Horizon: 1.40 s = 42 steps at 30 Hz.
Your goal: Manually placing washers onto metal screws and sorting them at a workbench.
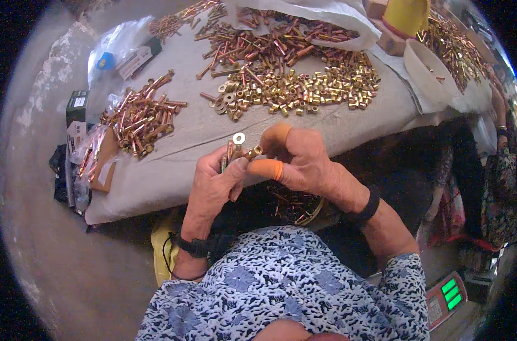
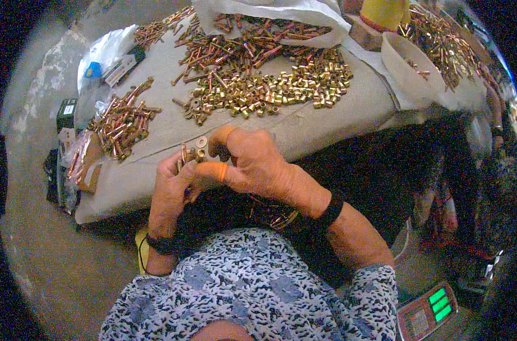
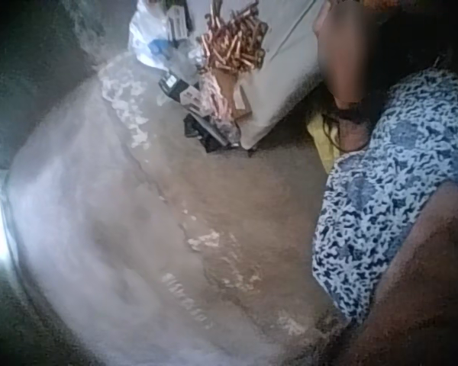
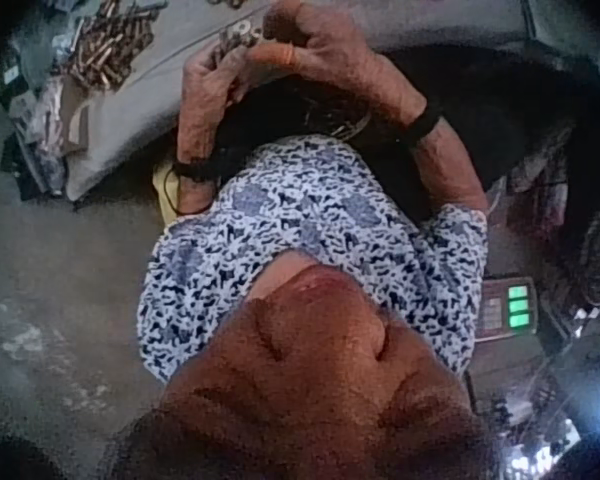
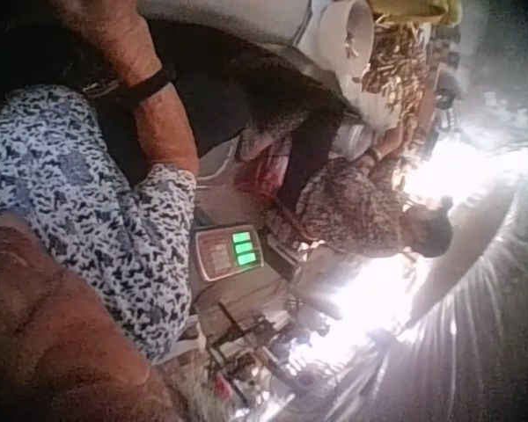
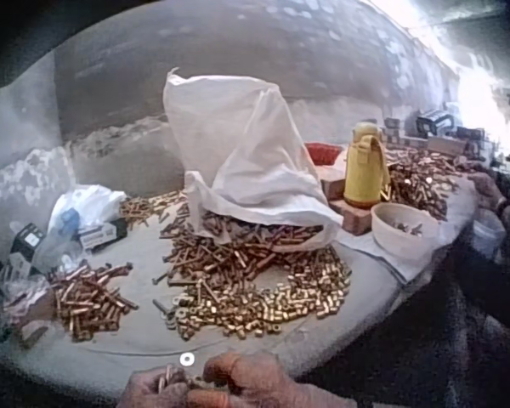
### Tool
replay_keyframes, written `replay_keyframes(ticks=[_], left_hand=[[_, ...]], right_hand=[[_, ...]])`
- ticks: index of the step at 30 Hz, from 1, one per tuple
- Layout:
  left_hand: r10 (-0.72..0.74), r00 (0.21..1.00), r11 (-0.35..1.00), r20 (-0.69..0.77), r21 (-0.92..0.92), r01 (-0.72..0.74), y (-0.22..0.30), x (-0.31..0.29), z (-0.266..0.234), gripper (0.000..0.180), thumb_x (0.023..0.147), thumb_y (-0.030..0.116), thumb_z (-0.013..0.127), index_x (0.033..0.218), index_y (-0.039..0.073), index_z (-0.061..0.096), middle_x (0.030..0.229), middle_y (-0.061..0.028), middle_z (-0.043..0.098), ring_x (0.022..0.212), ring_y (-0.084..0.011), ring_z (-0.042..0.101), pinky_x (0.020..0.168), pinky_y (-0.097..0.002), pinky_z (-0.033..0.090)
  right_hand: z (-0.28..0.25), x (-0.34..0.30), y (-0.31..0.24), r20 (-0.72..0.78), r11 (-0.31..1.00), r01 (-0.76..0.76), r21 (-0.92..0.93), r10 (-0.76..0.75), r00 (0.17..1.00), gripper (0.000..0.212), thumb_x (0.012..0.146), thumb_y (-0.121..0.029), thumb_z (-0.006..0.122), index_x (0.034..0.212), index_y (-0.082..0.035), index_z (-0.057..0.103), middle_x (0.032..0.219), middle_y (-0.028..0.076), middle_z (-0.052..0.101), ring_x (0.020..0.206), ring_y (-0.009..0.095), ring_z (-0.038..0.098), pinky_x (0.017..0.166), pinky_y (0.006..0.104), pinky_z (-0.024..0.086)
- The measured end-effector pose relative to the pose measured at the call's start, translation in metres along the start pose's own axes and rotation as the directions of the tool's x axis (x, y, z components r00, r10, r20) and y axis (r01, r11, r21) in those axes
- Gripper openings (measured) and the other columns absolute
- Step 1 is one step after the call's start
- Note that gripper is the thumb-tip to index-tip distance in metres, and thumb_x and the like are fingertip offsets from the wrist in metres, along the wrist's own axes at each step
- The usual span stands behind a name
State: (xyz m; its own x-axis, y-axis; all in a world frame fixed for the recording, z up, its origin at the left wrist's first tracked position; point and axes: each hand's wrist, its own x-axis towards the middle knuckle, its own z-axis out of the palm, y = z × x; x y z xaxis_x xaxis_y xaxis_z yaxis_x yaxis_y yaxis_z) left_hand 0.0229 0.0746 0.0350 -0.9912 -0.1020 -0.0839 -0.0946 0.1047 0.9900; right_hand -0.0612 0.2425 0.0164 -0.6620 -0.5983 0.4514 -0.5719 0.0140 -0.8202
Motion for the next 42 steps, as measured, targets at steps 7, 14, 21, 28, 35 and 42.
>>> replay_keyframes(ticks=[7,14,21,28,35,42], left_hand=[[0.026,0.997,0.998,-0.070,0.063,-0.022,0.003,-0.001,0.001,0.022,0.085,0.022,0.060,0.090,0.001,0.058,0.062,0.0047,0.049,0.045,-0.0021,0.039,0.038,-0.0183,0.030],[0.213,0.965,0.923,-0.150,0.355,-0.148,0.000,0.002,-0.002,0.021,0.084,0.018,0.062,0.094,0.000,0.060,0.068,0.0035,0.056,0.060,-0.0043,0.046,0.054,-0.0213,0.038],[0.339,0.929,0.831,-0.149,0.510,-0.222,-0.003,0.003,0.002,0.018,0.082,0.016,0.062,0.092,0.001,0.062,0.065,-0.0045,0.057,0.059,-0.0072,0.048,0.055,-0.0240,0.041],[0.352,0.927,0.777,-0.131,0.593,-0.211,-0.001,0.004,0.000,0.017,0.081,0.017,0.064,0.083,0.001,0.060,0.056,-0.0063,0.049,0.051,-0.0110,0.042,0.048,-0.0280,0.037],[0.433,0.887,0.745,-0.160,0.618,-0.252,-0.010,0.007,0.004,0.017,0.078,0.015,0.066,0.082,0.000,0.058,0.055,-0.0099,0.049,0.048,-0.0179,0.045,0.048,-0.0297,0.038],[0.572,0.810,0.635,-0.127,0.694,-0.340,-0.009,0.011,0.010,0.017,0.078,0.015,0.065,0.086,0.001,0.060,0.059,-0.0114,0.052,0.050,-0.0191,0.048,0.049,-0.0299,0.040]], right_hand=[[-0.001,0.000,-0.004,-0.030,0.987,0.128,-0.099,-0.132,0.991,0.031,0.078,-0.033,0.065,0.088,-0.004,0.058,0.069,0.016,0.060,0.060,0.032,0.060,0.052,0.0380,0.047],[0.004,0.000,0.002,-0.065,0.956,0.187,-0.228,-0.206,0.976,0.022,0.079,-0.026,0.063,0.085,-0.005,0.058,0.073,0.017,0.061,0.062,0.035,0.060,0.052,0.0406,0.047],[0.009,0.000,0.002,-0.081,0.994,0.035,-0.107,-0.043,0.996,0.013,0.081,-0.018,0.059,0.085,-0.006,0.058,0.072,0.019,0.060,0.063,0.036,0.060,0.053,0.0428,0.047],[0.010,0.002,0.003,-0.103,0.984,0.120,-0.131,-0.134,0.986,0.013,0.083,-0.020,0.058,0.087,-0.007,0.059,0.065,0.018,0.058,0.056,0.037,0.058,0.048,0.0433,0.045],[0.007,0.004,-0.002,-0.079,0.982,-0.097,-0.164,0.085,0.993,0.021,0.082,-0.024,0.059,0.077,-0.003,0.061,0.062,0.021,0.056,0.055,0.038,0.057,0.047,0.0420,0.044],[0.006,0.006,-0.005,-0.040,0.956,-0.294,0.016,0.294,0.955,0.026,0.083,-0.026,0.058,0.074,-0.001,0.060,0.061,0.022,0.056,0.058,0.038,0.058,0.050,0.0422,0.045]])
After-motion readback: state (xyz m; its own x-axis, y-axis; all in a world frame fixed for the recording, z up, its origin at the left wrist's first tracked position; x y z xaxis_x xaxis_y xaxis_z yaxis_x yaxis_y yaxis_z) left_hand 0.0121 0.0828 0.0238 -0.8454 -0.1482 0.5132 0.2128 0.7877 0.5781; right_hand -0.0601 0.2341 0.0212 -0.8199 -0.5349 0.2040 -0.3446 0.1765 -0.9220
